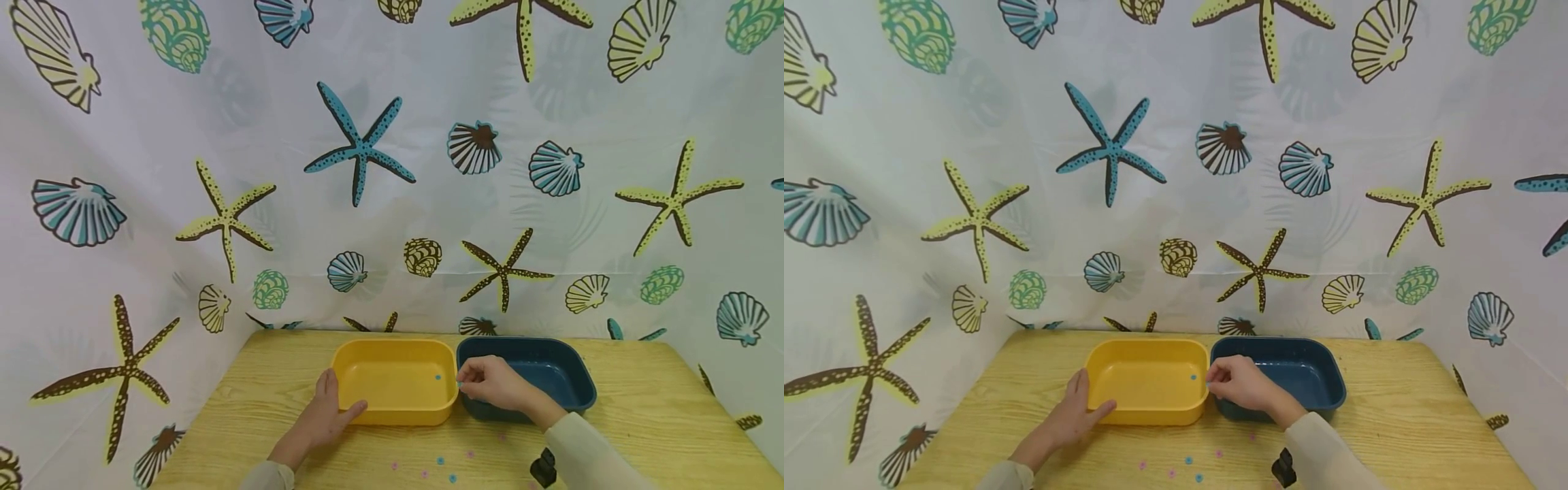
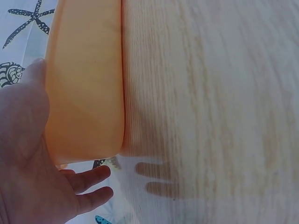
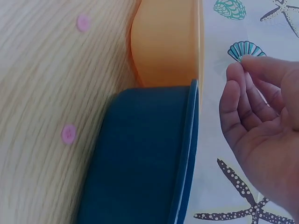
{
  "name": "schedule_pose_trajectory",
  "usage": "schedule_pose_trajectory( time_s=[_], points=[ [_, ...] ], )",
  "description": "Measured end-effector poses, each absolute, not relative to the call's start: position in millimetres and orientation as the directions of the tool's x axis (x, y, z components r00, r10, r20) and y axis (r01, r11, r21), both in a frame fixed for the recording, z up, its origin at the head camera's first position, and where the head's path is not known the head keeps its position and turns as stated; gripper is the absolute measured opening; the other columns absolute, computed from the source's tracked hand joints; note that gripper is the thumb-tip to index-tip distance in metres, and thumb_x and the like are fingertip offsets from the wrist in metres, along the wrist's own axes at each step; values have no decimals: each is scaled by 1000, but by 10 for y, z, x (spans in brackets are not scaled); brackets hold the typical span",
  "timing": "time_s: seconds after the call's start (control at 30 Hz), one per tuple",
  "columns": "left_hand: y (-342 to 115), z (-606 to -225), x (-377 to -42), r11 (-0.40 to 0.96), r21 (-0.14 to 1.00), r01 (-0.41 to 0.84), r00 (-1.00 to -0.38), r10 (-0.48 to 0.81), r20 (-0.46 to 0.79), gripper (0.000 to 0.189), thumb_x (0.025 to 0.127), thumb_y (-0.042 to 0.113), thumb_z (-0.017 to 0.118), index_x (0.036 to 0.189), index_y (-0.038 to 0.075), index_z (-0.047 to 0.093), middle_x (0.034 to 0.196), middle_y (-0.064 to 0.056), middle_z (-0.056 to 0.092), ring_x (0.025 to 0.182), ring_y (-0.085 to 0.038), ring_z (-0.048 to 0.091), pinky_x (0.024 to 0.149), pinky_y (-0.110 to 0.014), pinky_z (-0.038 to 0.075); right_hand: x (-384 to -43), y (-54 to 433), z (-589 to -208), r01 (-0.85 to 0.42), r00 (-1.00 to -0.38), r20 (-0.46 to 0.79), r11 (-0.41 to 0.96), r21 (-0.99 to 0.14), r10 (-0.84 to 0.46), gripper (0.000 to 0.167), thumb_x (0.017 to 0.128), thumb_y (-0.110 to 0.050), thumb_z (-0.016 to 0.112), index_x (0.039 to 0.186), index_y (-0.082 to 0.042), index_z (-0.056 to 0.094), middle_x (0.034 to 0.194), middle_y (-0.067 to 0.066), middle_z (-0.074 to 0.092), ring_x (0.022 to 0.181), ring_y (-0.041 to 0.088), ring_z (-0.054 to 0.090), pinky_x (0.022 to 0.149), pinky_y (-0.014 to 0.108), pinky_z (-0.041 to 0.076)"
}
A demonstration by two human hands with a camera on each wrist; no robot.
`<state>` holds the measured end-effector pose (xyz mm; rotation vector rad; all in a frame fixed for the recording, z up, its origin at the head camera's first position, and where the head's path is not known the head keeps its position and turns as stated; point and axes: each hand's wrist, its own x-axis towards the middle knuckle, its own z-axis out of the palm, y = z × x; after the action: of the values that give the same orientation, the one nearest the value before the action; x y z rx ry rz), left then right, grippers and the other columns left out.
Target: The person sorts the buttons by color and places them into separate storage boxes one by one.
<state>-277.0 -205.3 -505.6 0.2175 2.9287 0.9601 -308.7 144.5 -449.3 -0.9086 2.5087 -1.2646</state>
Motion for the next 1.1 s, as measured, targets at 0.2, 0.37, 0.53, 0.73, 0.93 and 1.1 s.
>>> schedule_pose_trajectory(
  time_s=[0.2,0.37,0.53,0.73,0.93,1.1],
  points=[
    [-2047,-5070,-2782,805,582,118,-990,144,2,107,89,62,49,144,-14,-2,150,-34,0,121,-49,41,97,-54,38,-3127,1337,-4511,-431,-802,113,439,-788,-587,15,93,-10,61,101,2,65,84,12,65,73,26,61,61,30,50],
    [-2045,-5061,-2779,806,580,119,-990,144,4,105,90,59,50,144,-15,-1,149,-34,1,121,-48,41,97,-53,38,-3140,1272,-4529,-412,-812,108,433,-802,-574,14,91,-6,61,101,3,65,82,9,64,74,31,61,60,29,50],
    [-2044,-5072,-2790,807,579,118,-990,142,4,103,91,57,51,145,-14,-1,149,-34,1,122,-47,41,98,-53,37,-3212,1249,-4634,-403,-817,99,441,-802,-568,17,92,-9,62,102,3,65,83,10,64,73,31,60,64,37,52],
    [-2035,-5062,-2777,805,582,118,-989,145,0,104,90,58,51,144,-14,-1,150,-34,1,123,-47,40,99,-52,36,-3210,1195,-4638,-381,-822,96,417,-825,-562,15,92,-8,61,101,4,64,82,10,63,77,41,59,69,52,50],
    [-2033,-5047,-2760,806,580,117,-989,147,-5,104,91,58,51,144,-15,-1,149,-35,1,121,-47,43,98,-52,37,-3245,1141,-4634,-362,-840,77,448,-818,-538,12,92,-5,60,100,2,66,80,8,63,73,32,60,69,51,51],
    [-2040,-5052,-2775,812,571,118,-989,146,-3,105,90,60,50,144,-15,-1,149,-35,1,119,-47,44,97,-52,38,-3280,1104,-4638,-338,-854,58,467,-817,-517,11,92,-5,59,100,2,65,79,6,62,70,20,59,69,48,51]
  ],
)
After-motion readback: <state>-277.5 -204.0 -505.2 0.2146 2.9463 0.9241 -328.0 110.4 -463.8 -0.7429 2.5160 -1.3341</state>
